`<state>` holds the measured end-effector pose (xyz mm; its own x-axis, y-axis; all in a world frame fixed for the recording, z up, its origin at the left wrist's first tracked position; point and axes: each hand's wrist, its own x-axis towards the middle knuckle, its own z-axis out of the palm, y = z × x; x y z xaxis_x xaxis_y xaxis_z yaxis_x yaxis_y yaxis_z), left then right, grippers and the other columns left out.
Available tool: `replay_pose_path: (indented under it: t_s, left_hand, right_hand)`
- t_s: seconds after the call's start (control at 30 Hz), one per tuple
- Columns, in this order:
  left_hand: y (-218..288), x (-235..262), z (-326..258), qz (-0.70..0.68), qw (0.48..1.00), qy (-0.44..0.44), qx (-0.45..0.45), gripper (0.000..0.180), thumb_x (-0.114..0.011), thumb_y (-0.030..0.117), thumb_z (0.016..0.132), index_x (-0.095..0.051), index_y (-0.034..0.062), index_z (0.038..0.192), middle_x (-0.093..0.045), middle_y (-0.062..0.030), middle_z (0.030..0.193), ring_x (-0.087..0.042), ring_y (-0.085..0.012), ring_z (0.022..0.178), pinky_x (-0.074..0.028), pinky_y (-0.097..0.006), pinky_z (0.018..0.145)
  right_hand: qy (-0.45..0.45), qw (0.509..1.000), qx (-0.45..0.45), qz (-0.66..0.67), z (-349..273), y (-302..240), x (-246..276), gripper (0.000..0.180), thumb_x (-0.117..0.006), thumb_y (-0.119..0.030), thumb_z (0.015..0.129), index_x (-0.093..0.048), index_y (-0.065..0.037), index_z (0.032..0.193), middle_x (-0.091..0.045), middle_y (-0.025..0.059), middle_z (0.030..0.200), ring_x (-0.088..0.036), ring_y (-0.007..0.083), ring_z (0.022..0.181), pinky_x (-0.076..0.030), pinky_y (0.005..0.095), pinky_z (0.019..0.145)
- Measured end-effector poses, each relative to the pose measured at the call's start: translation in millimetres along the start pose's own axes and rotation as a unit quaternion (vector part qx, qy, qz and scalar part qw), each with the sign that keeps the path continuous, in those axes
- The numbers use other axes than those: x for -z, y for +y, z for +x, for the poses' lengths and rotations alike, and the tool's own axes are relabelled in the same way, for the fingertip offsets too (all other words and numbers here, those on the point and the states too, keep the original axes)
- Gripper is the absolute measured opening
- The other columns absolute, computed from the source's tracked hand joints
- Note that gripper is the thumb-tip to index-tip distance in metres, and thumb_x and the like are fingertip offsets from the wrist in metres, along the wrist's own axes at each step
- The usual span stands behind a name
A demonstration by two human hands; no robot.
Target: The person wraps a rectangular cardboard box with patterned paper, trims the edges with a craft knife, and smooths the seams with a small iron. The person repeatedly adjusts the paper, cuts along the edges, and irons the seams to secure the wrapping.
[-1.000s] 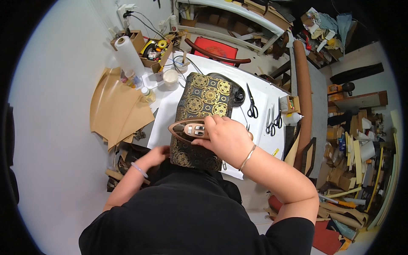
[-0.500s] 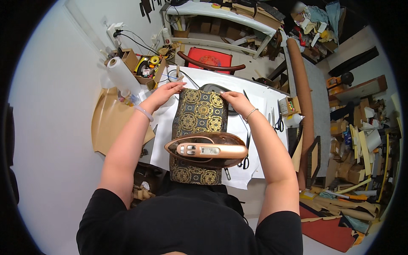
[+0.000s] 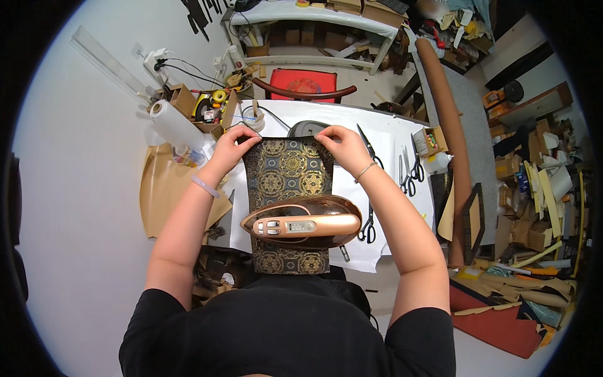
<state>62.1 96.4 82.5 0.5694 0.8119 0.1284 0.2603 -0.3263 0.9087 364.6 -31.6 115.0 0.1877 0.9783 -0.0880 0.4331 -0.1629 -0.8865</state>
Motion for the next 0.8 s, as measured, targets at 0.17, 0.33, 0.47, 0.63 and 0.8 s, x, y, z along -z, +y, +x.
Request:
replay_pose_path:
  t_s: [0.17,0.33,0.47,0.63,0.8]
  left_hand:
    - [3.6,-3.0,-2.1,-0.045,0.999,0.027,0.005,0.015,-0.073,0.014,0.092,-0.069,0.0008,0.096,-0.066,-0.0024,0.097,-0.06,-0.0119,0.091,-0.047,-0.026,0.086]
    - [5.3,-2.0,1.9,-0.013,0.999,0.02,0.027,0.016,-0.074,0.015,0.092,-0.069,0.0011,0.097,-0.066,-0.0014,0.096,-0.06,-0.0104,0.09,-0.048,-0.026,0.084]
    - [-6.3,-5.4,5.3,0.023,0.999,0.024,0.043,0.017,-0.074,0.017,0.092,-0.07,0.0013,0.098,-0.067,-0.0007,0.093,-0.061,-0.0098,0.087,-0.048,-0.025,0.081]
    - [-12.0,-7.5,6.5,0.014,0.998,0.018,0.063,0.02,-0.075,0.019,0.093,-0.072,0.0015,0.1,-0.07,-0.0014,0.092,-0.061,-0.0097,0.086,-0.049,-0.025,0.08]
    - [-13.5,-8.5,7.7,0.019,0.997,0.013,0.078,0.023,-0.073,0.023,0.094,-0.072,0.0014,0.102,-0.07,-0.0015,0.093,-0.061,-0.0096,0.087,-0.049,-0.026,0.081]
  right_hand:
    - [0.007,1.0,0.003,0.023,0.3,1.3,-0.4,0.021,-0.073,-0.019,0.094,-0.073,0.0,0.103,-0.075,0.0081,0.096,-0.067,0.0142,0.087,-0.053,0.0282,0.083]
    - [0.014,1.0,-0.003,0.024,4.0,8.8,-1.8,0.024,-0.072,-0.022,0.094,-0.073,0.001,0.104,-0.075,0.0086,0.095,-0.067,0.0144,0.086,-0.053,0.0279,0.082]
    - [0.019,1.0,0.0,-0.022,8.9,15.6,-5.2,0.028,-0.071,-0.025,0.094,-0.074,0.0,0.106,-0.075,0.0102,0.094,-0.068,0.0166,0.084,-0.054,0.0292,0.08]
    - [0.017,0.999,-0.019,-0.021,12.0,18.3,-7.7,0.029,-0.071,-0.027,0.095,-0.074,0.0,0.105,-0.075,0.0109,0.093,-0.069,0.0175,0.084,-0.055,0.0304,0.08]
    - [0.01,0.999,-0.032,-0.037,13.7,18.3,-7.1,0.033,-0.069,-0.029,0.096,-0.072,0.0,0.112,-0.075,0.0124,0.1,-0.07,0.0201,0.09,-0.056,0.0319,0.084]
